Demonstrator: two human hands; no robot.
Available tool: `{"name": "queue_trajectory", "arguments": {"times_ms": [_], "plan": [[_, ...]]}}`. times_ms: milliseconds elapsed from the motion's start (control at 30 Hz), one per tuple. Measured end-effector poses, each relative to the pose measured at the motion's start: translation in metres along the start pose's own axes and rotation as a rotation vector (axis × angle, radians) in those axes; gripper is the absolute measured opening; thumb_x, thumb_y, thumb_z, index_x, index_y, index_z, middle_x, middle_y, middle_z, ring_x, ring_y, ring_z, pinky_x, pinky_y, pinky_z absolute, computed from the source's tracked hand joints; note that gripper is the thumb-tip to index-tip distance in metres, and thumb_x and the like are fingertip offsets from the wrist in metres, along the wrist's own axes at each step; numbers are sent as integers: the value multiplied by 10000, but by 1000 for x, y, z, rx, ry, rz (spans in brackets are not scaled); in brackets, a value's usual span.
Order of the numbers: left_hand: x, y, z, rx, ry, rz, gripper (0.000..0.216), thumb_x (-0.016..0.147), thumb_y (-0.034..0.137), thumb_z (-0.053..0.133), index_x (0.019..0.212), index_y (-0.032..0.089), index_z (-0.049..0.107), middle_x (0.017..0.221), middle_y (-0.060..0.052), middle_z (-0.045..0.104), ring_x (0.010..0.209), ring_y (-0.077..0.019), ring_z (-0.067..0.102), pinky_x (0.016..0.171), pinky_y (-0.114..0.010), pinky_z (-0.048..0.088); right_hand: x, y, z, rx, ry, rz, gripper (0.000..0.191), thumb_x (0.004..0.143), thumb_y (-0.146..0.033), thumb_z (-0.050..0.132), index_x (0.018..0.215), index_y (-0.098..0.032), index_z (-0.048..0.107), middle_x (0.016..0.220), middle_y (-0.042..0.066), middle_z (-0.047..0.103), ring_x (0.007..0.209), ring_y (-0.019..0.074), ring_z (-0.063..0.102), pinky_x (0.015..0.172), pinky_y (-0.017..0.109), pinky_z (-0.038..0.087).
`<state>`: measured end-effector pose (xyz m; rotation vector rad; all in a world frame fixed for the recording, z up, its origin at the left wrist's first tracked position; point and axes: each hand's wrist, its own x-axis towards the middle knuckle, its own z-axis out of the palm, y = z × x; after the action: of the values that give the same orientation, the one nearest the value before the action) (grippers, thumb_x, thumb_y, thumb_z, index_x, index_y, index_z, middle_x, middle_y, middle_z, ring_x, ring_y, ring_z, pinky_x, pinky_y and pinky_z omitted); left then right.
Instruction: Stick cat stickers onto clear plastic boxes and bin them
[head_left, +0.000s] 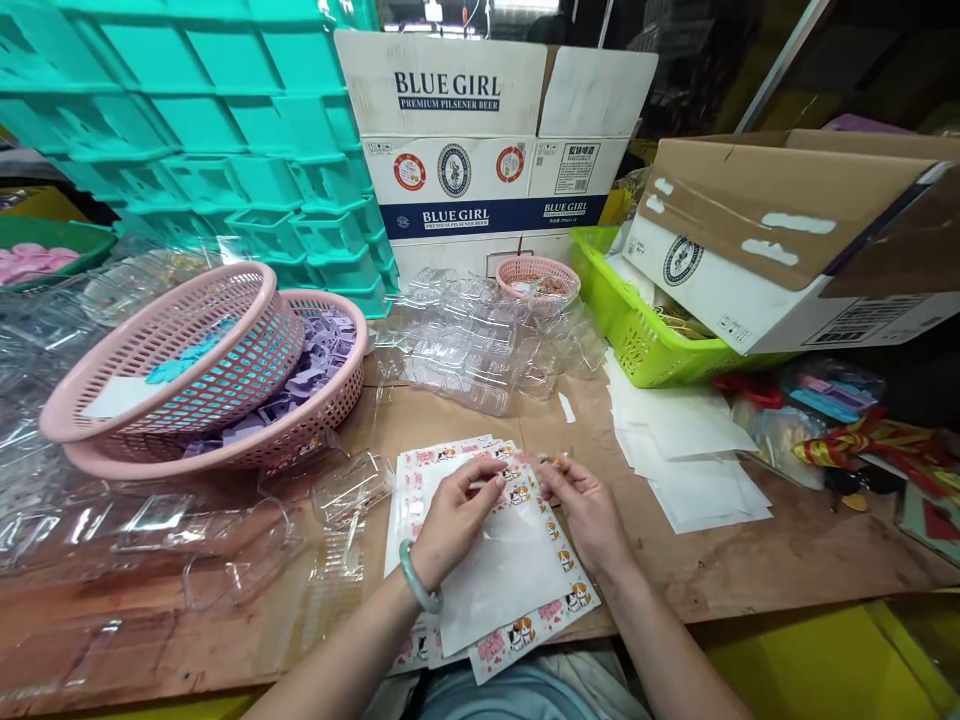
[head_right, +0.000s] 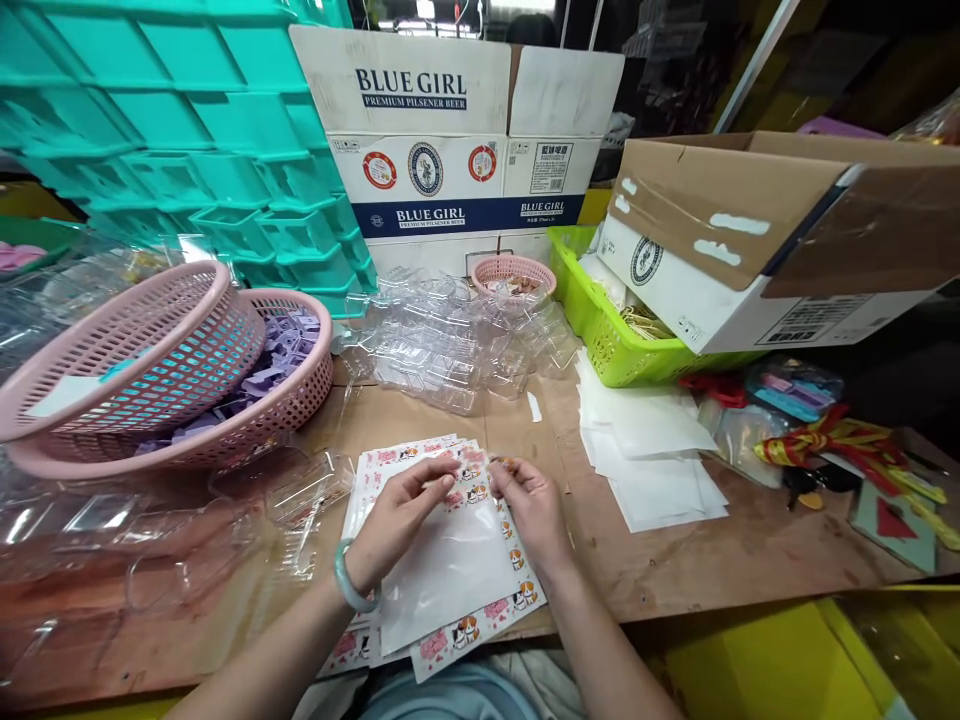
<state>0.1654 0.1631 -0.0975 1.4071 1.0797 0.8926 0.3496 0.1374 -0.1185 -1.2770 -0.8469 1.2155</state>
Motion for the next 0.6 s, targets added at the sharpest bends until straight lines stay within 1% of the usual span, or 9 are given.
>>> {"name": "queue_trajectory", "arguments": {"times_ms": [67,100,167,233,300,367,433,500,600], "plan": [[18,2,0,267,155,199,330,860,306,565,1153,168,629,1189,-127,620,1112,-257,568,972,-435,454,13,-4,-4,43,182,-93,253,767,-416,721,811,-177,653,744,-6,630,639,105,550,645,240,472],[29,3,0,396,232,312,357,858,268,555,1195,163,603,1233,-137,591,1164,-263,533,1015,-453,423,20,-7,-2,6,221,-162,257,783,-417,701,871,-179,656,819,15,655,701,123,582,684,257,489],[51,5,-4,593,345,501,403,857,189,509,1254,138,556,1309,-161,533,1256,-269,454,1083,-476,357,36,-15,7,-138,210,-314,338,809,-397,670,1069,-185,623,1021,72,674,913,182,624,824,324,505],[73,4,-11,721,396,597,461,854,120,443,1311,117,499,1369,-177,486,1313,-267,398,1113,-485,321,56,-21,24,-304,164,-454,584,794,-348,687,1316,-200,470,1266,121,596,1160,234,556,984,407,450],[88,1,-20,830,372,619,525,839,72,397,1359,114,452,1403,-165,475,1354,-264,356,1130,-490,297,77,-21,43,-482,144,-564,852,754,-288,728,1461,-218,258,1424,145,466,1319,265,424,1085,464,362],[97,-3,-28,935,291,588,568,825,53,386,1385,132,435,1431,-130,476,1384,-274,317,1129,-503,295,96,-16,57,-647,127,-643,991,737,-224,738,1507,-230,114,1450,148,428,1361,279,361,1119,488,319],[98,-7,-34,1014,222,536,581,824,65,399,1398,153,433,1461,-97,459,1402,-295,285,1119,-522,297,109,-8,62,-714,127,-688,1029,728,-177,738,1514,-235,75,1369,139,495,1311,279,410,1108,484,336],[95,-8,-37,1041,192,493,575,834,94,428,1405,165,433,1490,-84,427,1413,-321,257,1118,-549,278,112,-4,60,-681,149,-715,1044,720,-167,744,1512,-241,67,1280,116,529,1240,258,466,1091,456,363],[84,4,-35,918,199,496,558,839,201,536,1390,165,452,1470,-119,444,1408,-346,261,1128,-577,234,98,-12,44,-592,120,-732,1034,744,-213,734,1508,-252,39,1273,107,480,1223,228,479,1082,420,384]]}}
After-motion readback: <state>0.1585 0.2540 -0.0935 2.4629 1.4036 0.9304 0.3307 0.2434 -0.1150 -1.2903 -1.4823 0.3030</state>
